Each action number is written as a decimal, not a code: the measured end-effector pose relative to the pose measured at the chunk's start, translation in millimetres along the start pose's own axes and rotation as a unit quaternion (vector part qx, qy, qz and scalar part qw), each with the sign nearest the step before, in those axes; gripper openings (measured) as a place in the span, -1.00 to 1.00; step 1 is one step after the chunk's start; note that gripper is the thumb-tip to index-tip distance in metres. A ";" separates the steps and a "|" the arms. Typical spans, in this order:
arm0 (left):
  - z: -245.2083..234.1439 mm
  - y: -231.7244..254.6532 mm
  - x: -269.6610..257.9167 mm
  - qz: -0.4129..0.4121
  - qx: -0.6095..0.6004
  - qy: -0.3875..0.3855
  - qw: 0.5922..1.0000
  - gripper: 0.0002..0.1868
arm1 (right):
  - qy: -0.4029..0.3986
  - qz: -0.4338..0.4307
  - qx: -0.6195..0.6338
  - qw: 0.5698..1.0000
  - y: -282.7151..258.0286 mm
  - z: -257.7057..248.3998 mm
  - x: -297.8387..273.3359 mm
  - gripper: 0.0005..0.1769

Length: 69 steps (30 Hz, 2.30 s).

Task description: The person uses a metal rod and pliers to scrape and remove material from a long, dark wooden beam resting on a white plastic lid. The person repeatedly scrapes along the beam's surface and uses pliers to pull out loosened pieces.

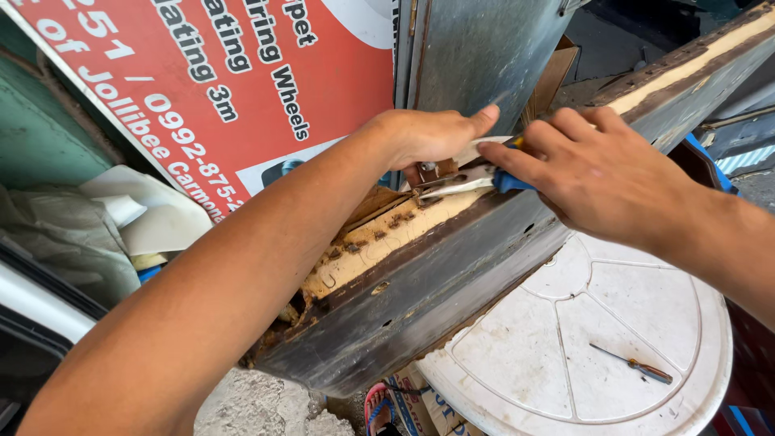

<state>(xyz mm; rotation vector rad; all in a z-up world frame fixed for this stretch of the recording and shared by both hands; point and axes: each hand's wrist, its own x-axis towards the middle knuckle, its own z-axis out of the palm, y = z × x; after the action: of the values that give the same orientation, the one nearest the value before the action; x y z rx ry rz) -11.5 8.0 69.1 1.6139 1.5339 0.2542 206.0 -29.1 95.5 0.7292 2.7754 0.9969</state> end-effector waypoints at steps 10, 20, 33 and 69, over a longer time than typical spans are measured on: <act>52.6 22.8 -164.3 0.034 0.236 0.335 0.912 -0.50 | 0.048 -0.046 0.028 0.997 -8.2 7.7 -15.0 -0.41; 133.0 -14.2 -178.5 0.139 0.286 0.550 0.772 -0.28 | 0.179 -0.133 0.050 0.974 -0.5 14.6 -3.1 -0.39; 121.2 -33.8 -170.1 0.103 0.227 0.489 0.836 -0.13 | 0.097 0.121 0.243 0.958 -66.3 12.8 -45.0 -0.20; 129.6 -10.8 -169.5 -0.172 0.338 0.451 0.808 0.08 | -0.218 0.332 0.503 0.767 -275.9 509.4 -213.2 0.04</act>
<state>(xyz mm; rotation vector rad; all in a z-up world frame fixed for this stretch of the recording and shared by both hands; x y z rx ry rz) 30.3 -200.9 52.4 1.7777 2.8803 0.3139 410.5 -22.6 -486.9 1.8262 2.4180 -0.7582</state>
